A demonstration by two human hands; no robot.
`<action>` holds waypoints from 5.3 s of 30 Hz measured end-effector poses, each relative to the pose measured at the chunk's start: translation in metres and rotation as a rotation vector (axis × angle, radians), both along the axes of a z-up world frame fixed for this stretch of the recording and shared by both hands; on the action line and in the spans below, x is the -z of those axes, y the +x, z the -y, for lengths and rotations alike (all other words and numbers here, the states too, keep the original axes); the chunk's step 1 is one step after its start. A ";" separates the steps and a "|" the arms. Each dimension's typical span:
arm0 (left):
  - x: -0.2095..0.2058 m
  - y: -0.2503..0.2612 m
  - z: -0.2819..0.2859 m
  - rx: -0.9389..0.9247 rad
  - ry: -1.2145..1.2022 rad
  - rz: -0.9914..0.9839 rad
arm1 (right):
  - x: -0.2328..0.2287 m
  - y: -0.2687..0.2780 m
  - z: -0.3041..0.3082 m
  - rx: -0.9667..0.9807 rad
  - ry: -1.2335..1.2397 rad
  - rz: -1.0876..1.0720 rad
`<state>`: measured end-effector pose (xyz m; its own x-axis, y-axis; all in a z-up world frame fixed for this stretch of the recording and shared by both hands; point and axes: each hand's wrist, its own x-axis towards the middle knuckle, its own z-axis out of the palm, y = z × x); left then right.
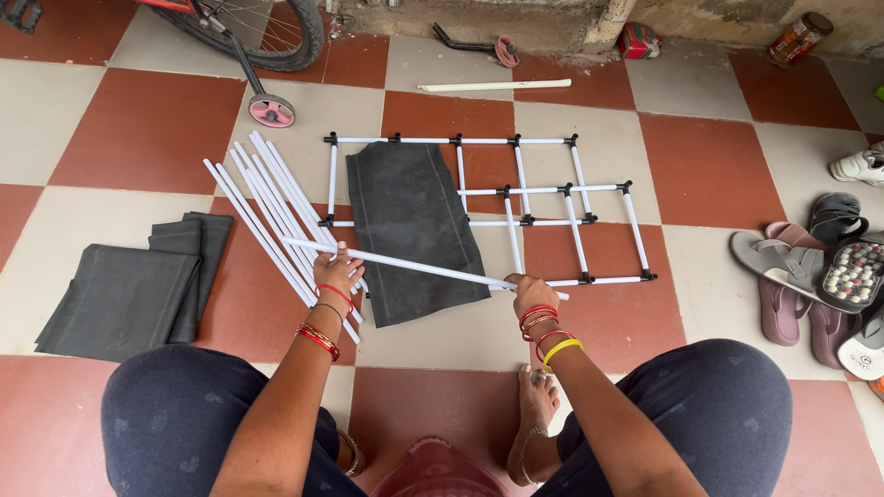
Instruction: The person assembles a multi-tier rack by inserting white pipes into black plastic connectors and sliding black fabric shelves onto the pipes.
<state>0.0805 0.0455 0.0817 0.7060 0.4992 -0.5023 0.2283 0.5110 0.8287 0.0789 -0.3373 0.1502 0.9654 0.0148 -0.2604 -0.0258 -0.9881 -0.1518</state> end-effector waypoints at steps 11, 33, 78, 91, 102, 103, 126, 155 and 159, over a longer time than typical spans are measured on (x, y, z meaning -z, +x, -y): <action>0.017 -0.011 0.054 -0.116 -0.269 0.005 | 0.002 -0.012 -0.034 -0.152 0.137 0.152; 0.083 -0.014 0.042 0.347 0.587 -0.395 | 0.051 -0.014 0.008 -0.052 -0.001 0.204; 0.068 -0.127 -0.027 -0.194 0.459 -1.013 | 0.051 -0.023 -0.015 -0.170 -0.065 0.064; 0.038 -0.038 0.073 1.112 1.661 -0.055 | 0.053 -0.032 0.021 -0.122 -0.223 0.010; 0.062 -0.016 0.106 1.713 1.574 -0.364 | 0.068 -0.039 0.052 -0.088 -0.299 -0.118; 0.061 -0.017 0.107 1.721 1.570 -0.363 | 0.069 -0.041 0.053 -0.094 -0.303 -0.114; 0.035 0.000 0.078 1.107 1.203 -0.271 | 0.048 -0.032 0.051 0.023 -0.007 0.044; 0.026 0.008 0.078 1.152 1.240 -0.277 | 0.054 -0.033 0.055 0.006 -0.083 0.044; 0.024 0.008 0.078 1.165 1.239 -0.265 | 0.054 -0.032 0.054 0.005 -0.089 0.028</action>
<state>0.0885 -0.0327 0.0573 0.9175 -0.0257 -0.3969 0.1710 -0.8755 0.4520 0.0465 -0.3909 0.0966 0.9724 -0.0120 -0.2332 -0.0276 -0.9976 -0.0637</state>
